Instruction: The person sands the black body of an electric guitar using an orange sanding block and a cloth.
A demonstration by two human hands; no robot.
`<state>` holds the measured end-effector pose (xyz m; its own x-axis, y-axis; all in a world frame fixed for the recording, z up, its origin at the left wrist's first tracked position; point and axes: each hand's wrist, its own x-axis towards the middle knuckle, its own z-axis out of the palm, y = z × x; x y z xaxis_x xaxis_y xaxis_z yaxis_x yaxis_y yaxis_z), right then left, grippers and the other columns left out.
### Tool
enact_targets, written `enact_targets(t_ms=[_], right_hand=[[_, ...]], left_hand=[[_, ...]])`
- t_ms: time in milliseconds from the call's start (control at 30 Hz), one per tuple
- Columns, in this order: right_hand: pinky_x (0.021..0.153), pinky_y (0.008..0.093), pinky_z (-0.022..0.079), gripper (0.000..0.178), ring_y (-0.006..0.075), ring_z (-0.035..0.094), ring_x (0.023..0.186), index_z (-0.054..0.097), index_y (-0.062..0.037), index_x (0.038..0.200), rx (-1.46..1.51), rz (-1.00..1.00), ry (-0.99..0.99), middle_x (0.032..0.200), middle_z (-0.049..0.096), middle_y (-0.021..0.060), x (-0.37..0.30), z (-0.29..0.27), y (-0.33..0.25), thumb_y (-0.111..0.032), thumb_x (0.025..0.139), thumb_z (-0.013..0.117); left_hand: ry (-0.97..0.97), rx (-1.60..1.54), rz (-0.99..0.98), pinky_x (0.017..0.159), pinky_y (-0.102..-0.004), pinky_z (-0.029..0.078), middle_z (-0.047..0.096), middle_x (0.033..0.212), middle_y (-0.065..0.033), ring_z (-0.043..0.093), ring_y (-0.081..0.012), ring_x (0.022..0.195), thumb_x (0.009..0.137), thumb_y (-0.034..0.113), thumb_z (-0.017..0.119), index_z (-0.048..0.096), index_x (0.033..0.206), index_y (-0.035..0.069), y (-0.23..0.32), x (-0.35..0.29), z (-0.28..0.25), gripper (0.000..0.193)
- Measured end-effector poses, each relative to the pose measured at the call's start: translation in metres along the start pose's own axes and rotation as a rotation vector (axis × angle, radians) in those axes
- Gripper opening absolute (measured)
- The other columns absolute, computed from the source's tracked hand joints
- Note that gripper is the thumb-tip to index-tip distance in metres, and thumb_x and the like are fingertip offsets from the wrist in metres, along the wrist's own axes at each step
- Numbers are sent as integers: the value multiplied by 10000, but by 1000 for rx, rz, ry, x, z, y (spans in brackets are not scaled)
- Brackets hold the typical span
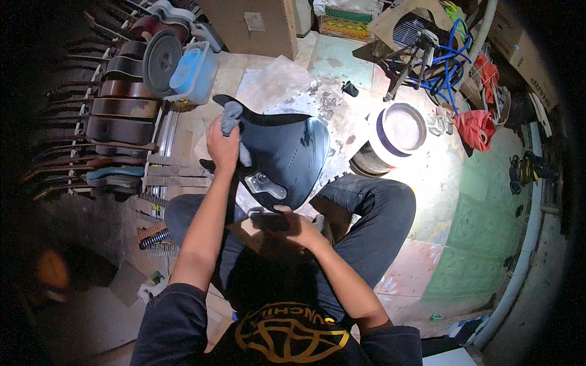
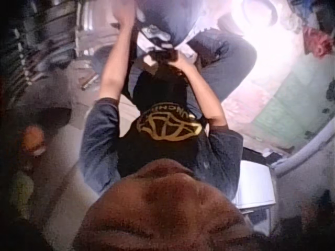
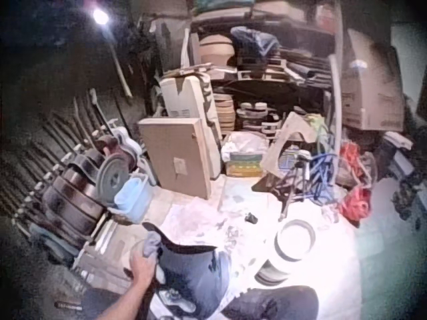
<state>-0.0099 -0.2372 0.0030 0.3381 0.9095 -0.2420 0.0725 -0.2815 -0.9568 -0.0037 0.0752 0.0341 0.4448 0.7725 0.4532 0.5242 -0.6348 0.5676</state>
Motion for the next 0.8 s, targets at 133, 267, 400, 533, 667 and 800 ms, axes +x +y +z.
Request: enact_targets(t_ms=[133, 267, 400, 533, 667, 800], right_hand=[[885, 490, 537, 884, 392, 705, 1052, 345, -225, 1565, -87, 74, -72, 1071, 737, 200, 11, 4, -7, -450, 827, 777], [811, 512, 544, 894, 399, 718, 945, 330, -280, 1577, -537, 171, -90, 983, 731, 198, 12, 1, -14, -456, 826, 782], [914, 498, 527, 741, 385, 683, 1058, 457, -310, 1511, -377, 200, -86, 1174, 695, 172, 17, 16, 8, -461, 847, 749], [1003, 488, 508, 653, 383, 662, 1135, 570, -288, 1420, -457, 142, -10, 1286, 677, 145, 34, 57, 88, -476, 825, 762], [959, 472, 523, 546, 351, 673, 1084, 633, -171, 1327, -501, 30, 34, 1191, 695, 153, 31, 61, 59, -389, 842, 756], [896, 470, 547, 394, 339, 691, 1022, 722, -96, 1143, 58, 18, 133, 1071, 732, 160, 17, 62, 97, -358, 849, 728]], left_hand=[[-383, 97, 272, 1166, -504, 349, 563, 1451, -182, 467, -400, 1388, 859, 314, 722, 602, 1389, 96, 5, 1, 36, 585], [-631, 366, 371, 1239, -569, 188, 342, 1645, -130, 260, -376, 1532, 950, 478, 598, 421, 1560, 135, 45, -26, 83, 722], [-679, 287, 515, 1242, -557, 196, 334, 1647, -115, 263, -364, 1530, 928, 416, 626, 371, 1581, 133, 89, -47, 105, 756], [-720, 136, 603, 1240, -557, 204, 355, 1636, -97, 285, -351, 1520, 869, 323, 677, 387, 1573, 150, 121, -69, 107, 780], [-801, 67, 651, 1229, -569, 221, 381, 1623, -86, 305, -350, 1512, 838, 289, 706, 442, 1540, 172, 107, -85, 81, 759], [-851, -84, 705, 1221, -578, 238, 419, 1598, -72, 325, -344, 1500, 797, 253, 715, 564, 1422, 148, 119, -109, 64, 652]])
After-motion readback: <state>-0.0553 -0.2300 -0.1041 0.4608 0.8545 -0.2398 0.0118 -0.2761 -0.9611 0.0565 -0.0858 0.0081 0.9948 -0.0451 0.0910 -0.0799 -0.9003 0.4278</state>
